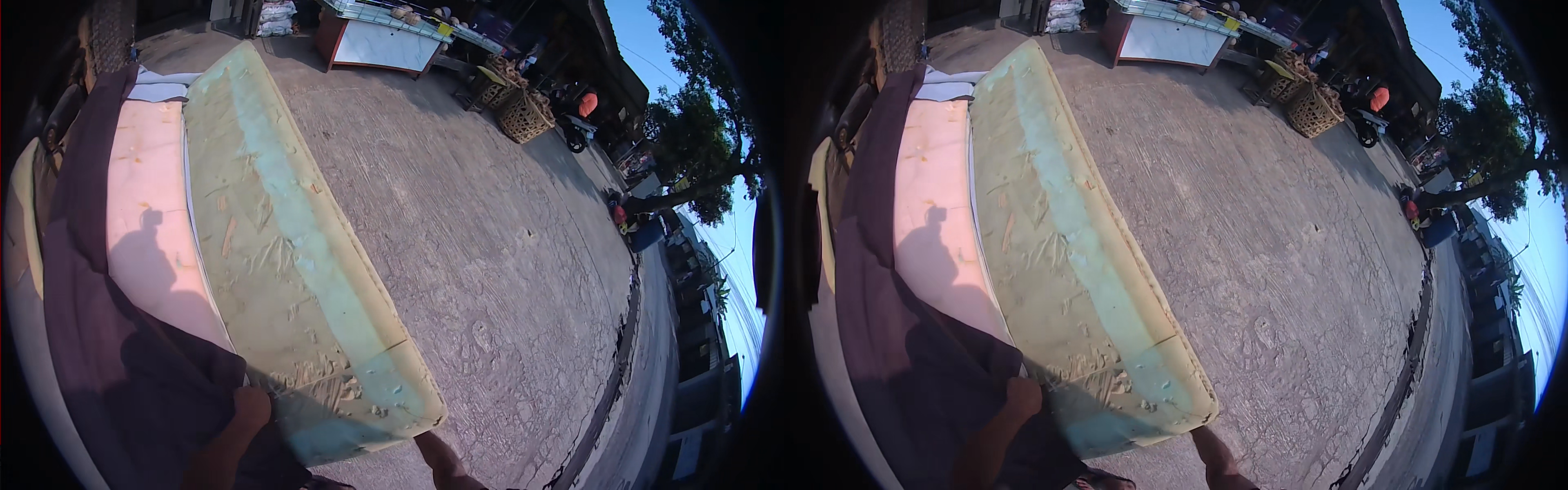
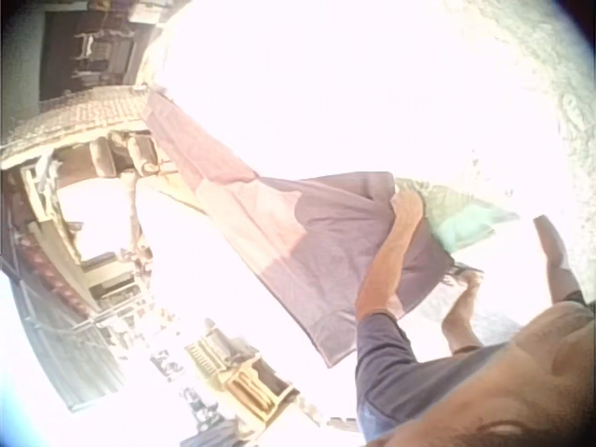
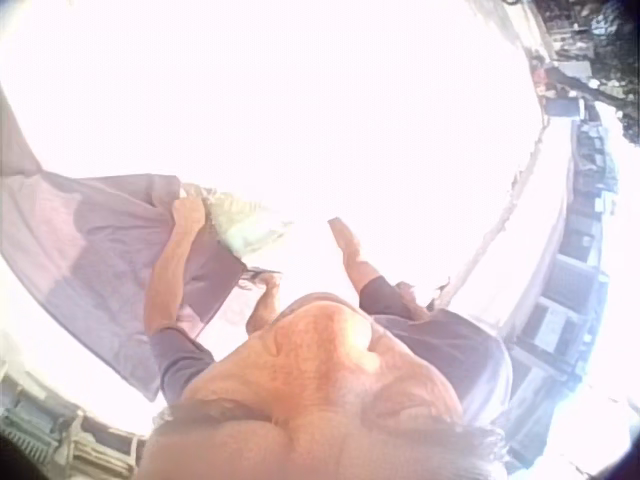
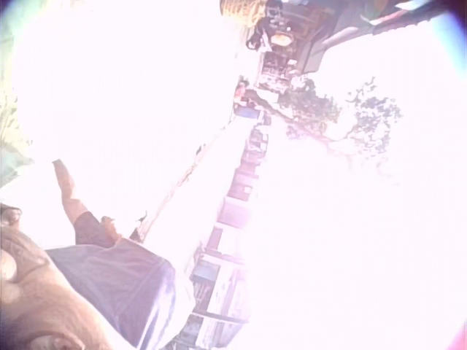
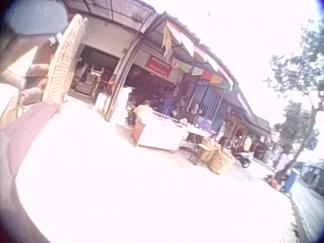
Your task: The person cuts thread with scissors and carries it to an outdoor sofa cushion. The person then removes the fabric cover from the cushion and stitches the foam layers together using a needle and thread.
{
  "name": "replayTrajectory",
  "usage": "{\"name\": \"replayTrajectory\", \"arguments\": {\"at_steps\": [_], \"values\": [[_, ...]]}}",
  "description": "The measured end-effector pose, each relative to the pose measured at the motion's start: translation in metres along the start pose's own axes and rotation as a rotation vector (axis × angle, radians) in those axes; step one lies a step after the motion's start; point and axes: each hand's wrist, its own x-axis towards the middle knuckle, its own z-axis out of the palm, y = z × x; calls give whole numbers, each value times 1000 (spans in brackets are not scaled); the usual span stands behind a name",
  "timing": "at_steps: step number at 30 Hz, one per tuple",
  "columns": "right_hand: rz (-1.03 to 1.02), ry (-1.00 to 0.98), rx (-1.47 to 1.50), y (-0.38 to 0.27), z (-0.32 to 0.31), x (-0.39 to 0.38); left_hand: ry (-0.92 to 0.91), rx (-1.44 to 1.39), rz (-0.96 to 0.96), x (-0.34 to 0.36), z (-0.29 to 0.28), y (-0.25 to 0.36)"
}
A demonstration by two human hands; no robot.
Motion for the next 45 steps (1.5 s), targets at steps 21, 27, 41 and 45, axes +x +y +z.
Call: {"name": "replayTrajectory", "arguments": {"at_steps": [21,27,41,45], "values": [[-755,-185,970,-609,123,56,534,-379,44,-60,-5,-19],[-616,-498,1263,-601,221,72,287,36,316,18,25,-65],[-804,-578,1366,-580,187,64,494,297,285,-95,15,-54],[-844,-127,1554,-597,186,68,477,313,173,-117,33,-61]]}}
